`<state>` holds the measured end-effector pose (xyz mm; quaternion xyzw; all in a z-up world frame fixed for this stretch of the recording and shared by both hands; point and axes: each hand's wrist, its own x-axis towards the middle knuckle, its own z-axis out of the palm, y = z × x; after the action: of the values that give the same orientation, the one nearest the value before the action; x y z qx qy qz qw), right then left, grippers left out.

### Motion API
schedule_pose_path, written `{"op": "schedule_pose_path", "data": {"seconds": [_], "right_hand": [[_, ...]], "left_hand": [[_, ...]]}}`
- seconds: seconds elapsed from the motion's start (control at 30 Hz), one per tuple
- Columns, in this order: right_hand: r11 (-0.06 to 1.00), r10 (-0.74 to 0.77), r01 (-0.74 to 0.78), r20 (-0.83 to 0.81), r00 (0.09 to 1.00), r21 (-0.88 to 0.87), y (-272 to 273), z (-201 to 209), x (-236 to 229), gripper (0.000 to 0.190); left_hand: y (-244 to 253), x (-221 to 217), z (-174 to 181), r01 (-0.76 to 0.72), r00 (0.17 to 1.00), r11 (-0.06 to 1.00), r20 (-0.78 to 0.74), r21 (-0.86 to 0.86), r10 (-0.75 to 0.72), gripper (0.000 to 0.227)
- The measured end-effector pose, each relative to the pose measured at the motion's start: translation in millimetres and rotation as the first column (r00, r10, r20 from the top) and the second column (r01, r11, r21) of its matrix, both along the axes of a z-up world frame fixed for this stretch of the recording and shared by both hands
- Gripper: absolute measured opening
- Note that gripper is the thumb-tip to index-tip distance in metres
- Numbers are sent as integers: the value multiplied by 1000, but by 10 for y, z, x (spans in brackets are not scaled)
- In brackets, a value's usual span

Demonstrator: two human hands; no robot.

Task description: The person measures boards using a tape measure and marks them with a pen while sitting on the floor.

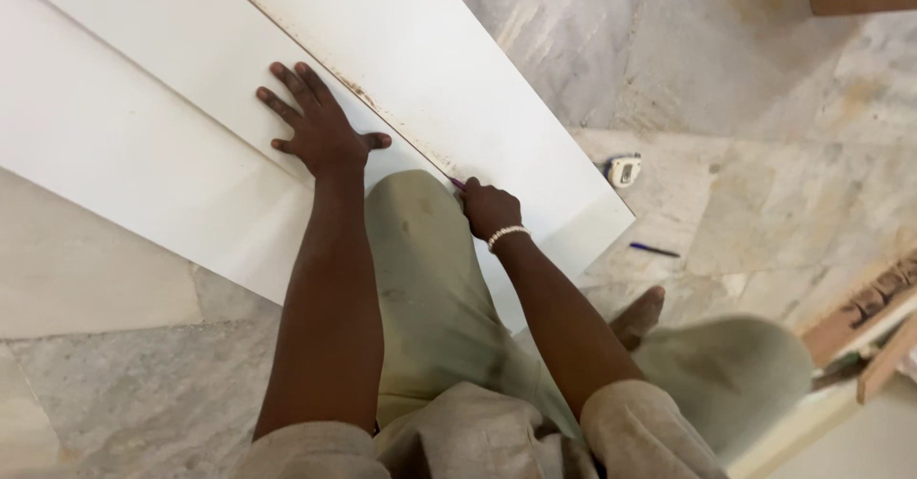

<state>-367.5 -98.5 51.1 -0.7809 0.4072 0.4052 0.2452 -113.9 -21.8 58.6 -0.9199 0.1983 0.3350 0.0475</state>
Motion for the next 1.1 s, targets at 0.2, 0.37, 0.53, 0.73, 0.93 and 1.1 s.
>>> {"op": "schedule_pose_path", "data": {"seconds": [0.2,0.37,0.53,0.73,0.93,1.1], "right_hand": [[991,-116,128,221,968,-43,-136,21,-188,25],[923,312,-149,462,830,-355,-651,-235,-66,30],[842,519,-211,637,570,-497,-783,-473,-140,24],[840,527,-162,708,470,-518,-789,-673,-307,27],[844,517,-160,696,499,-512,-796,-630,-329,26],[816,552,-136,690,467,-561,-781,-700,-368,28]], "left_hand": [[15,11,-61,-8,1000,1000,5,-15,8,162],[23,8,-93,-30,999,999,19,-26,31,164],[115,-74,-249,-25,993,998,113,-61,32,164],[206,-485,-631,-15,994,997,107,-74,22,147],[249,-1525,-575,-70,963,965,234,-252,131,98],[54,-3117,-476,-136,895,885,328,-445,302,73]]}}
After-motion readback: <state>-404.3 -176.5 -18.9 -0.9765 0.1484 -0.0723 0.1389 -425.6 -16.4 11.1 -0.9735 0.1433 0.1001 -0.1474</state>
